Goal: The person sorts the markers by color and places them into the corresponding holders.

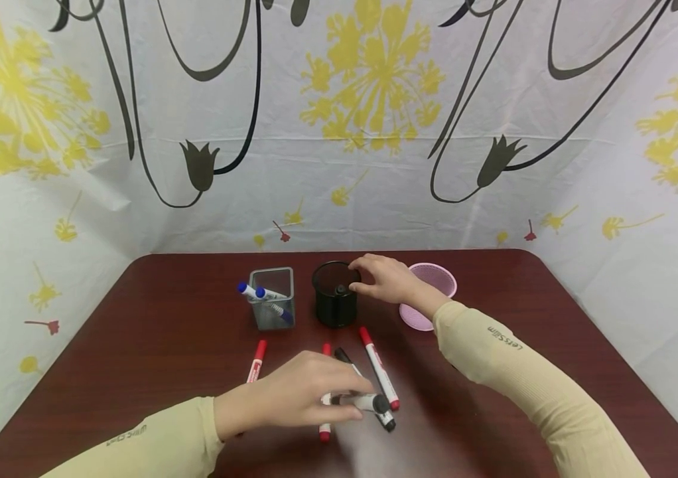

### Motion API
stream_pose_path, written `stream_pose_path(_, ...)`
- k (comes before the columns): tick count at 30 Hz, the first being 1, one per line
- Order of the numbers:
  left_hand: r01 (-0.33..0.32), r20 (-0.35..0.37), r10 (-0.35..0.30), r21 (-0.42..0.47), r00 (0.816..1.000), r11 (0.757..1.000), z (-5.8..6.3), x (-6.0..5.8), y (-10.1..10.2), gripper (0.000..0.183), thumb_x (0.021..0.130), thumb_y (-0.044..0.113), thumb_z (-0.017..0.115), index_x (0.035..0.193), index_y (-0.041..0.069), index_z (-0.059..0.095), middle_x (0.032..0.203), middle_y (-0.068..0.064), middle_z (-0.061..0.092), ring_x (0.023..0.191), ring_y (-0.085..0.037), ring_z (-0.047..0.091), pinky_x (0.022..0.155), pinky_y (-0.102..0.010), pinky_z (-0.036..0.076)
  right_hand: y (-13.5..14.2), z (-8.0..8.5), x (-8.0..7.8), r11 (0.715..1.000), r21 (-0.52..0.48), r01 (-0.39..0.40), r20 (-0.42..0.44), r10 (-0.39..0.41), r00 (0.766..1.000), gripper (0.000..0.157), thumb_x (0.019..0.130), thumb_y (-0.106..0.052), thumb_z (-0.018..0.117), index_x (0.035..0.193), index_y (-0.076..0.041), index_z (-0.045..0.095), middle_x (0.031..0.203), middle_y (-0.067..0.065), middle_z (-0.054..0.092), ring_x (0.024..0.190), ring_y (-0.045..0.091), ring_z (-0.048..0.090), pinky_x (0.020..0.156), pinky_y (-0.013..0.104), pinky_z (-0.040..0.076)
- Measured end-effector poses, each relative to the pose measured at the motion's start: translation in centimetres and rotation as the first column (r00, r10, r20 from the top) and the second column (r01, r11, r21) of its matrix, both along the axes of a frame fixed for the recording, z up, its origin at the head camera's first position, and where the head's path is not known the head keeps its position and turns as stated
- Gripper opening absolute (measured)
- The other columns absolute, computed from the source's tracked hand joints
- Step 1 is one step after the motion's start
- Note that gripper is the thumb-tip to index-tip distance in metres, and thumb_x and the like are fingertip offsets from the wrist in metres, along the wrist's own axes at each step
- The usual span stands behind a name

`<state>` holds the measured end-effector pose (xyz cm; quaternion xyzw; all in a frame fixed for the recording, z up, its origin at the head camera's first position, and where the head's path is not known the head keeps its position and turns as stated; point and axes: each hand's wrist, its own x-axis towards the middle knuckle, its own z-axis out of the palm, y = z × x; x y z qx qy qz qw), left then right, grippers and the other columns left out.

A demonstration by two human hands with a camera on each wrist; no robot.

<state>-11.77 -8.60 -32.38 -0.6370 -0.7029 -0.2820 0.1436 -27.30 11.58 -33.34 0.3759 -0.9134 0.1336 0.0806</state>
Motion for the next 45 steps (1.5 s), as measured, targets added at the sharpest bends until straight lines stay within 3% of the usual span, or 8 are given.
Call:
stream_pose_path(8, -0.024, 0.117, 0.015, 0.076, 0.993, 0.997, 2.5, 0.1, -0.2, 0.022, 0.082, 0.02, 0.063, 0.101, 0.009, 0.06, 0.089, 0.006, 0.061, 0.078, 0.003, 0.051, 0.073, -0.012, 0.041, 0.0, 0.2, 0.0, 1.0, -0.011, -0.011, -0.014, 0.011, 1.0, 0.038, 0.082, -0.034, 0.061, 0.11, -0.009, 0.058, 0.106, 0.004, 0.057, 0.092, 0.017, 0.054, 0.073, 0.036, 0.043)
stream_pose_path(15, 0.006, 0.21, -0.039, 0.159, 0.977, 0.987, 3.9, -0.4, 0.3, 0.022, 0.077, 0.009, 0.067, 0.097, 0.007, 0.058, 0.081, 0.003, 0.061, 0.075, 0.0, 0.055, 0.069, -0.015, 0.044, 0.0, 0.1, 0.1, 1.0, -0.024, -0.013, -0.015, 0.013, 1.0, 0.038, 0.081, -0.034, 0.062, 0.109, -0.008, 0.058, 0.105, 0.004, 0.057, 0.091, 0.017, 0.054, 0.072, 0.036, 0.043)
stream_pose_path(19, 0.017, 0.24, -0.059, 0.174, 0.969, 0.985, 4.9, -0.6, 0.6, 0.024, 0.077, 0.007, 0.067, 0.098, 0.006, 0.056, 0.079, 0.003, 0.061, 0.074, 0.003, 0.053, 0.068, -0.016, 0.045, 0.0, 0.2, 0.1, 1.0, -0.022, -0.005, -0.009, 0.005, 1.0, 0.039, 0.081, -0.034, 0.062, 0.11, -0.009, 0.058, 0.105, 0.004, 0.057, 0.09, 0.018, 0.054, 0.071, 0.036, 0.044)
stream_pose_path(26, -0.018, 0.26, -0.035, 0.198, 0.965, 0.98, 6.7, -1.1, 0.7, 0.022, 0.078, 0.008, 0.066, 0.097, 0.009, 0.056, 0.076, 0.006, 0.059, 0.069, 0.003, 0.05, 0.054, -0.014, 0.042, 0.0, 0.4, 0.3, 1.0, -0.017, 0.007, 0.019, -0.007, 1.0, 0.039, 0.082, -0.034, 0.061, 0.112, -0.01, 0.056, 0.106, 0.004, 0.056, 0.091, 0.019, 0.054, 0.07, 0.037, 0.044)
stream_pose_path(31, -0.062, 0.305, -0.007, 0.218, 0.952, 0.974, 7.3, -2.0, 0.4, 0.025, 0.077, 0.005, 0.067, 0.099, 0.008, 0.055, 0.076, 0.005, 0.061, 0.073, -0.001, 0.055, 0.062, -0.022, 0.046, 0.0, 0.5, 0.4, 0.999, -0.04, 0.003, 0.033, -0.002, 0.999, 0.039, 0.081, -0.032, 0.062, 0.112, -0.009, 0.057, 0.101, 0.005, 0.057, 0.086, 0.019, 0.054, 0.068, 0.036, 0.044)
stream_pose_path(38, -0.157, 0.374, 0.062, 0.228, 0.925, 0.961, 7.7, -3.4, 0.2, 0.027, 0.078, 0.006, 0.066, 0.103, 0.007, 0.056, 0.078, 0.006, 0.062, 0.072, -0.004, 0.058, 0.066, -0.025, 0.046, 0.2, 0.3, 0.2, 0.996, -0.089, -0.005, 0.041, 0.009, 0.999, 0.032, 0.076, -0.025, 0.067, 0.104, -0.01, 0.061, 0.092, 0.002, 0.059, 0.08, 0.017, 0.055, 0.065, 0.036, 0.045)
stream_pose_path(42, -0.192, 0.373, 0.095, 0.233, 0.923, 0.953, 7.9, -4.1, 0.2, 0.027, 0.079, 0.006, 0.065, 0.105, 0.007, 0.056, 0.08, 0.006, 0.062, 0.072, -0.005, 0.057, 0.068, -0.026, 0.046, 0.2, 0.2, 0.1, 0.997, -0.082, 0.003, 0.043, 0.001, 0.999, 0.026, 0.077, -0.025, 0.067, 0.098, -0.011, 0.062, 0.087, 0.003, 0.059, 0.075, 0.016, 0.055, 0.061, 0.036, 0.045)
stream_pose_path(45, -0.208, 0.376, 0.106, 0.241, 0.921, 0.948, 8.0, -4.7, 0.2, 0.026, 0.08, 0.008, 0.064, 0.105, 0.007, 0.056, 0.08, 0.003, 0.062, 0.072, -0.006, 0.058, 0.067, -0.026, 0.046, 0.2, 0.3, 0.1, 0.997, -0.079, -0.012, 0.023, 0.014, 1.0, 0.034, 0.077, -0.027, 0.067, 0.105, -0.009, 0.06, 0.096, 0.005, 0.06, 0.079, 0.018, 0.055, 0.063, 0.038, 0.045)
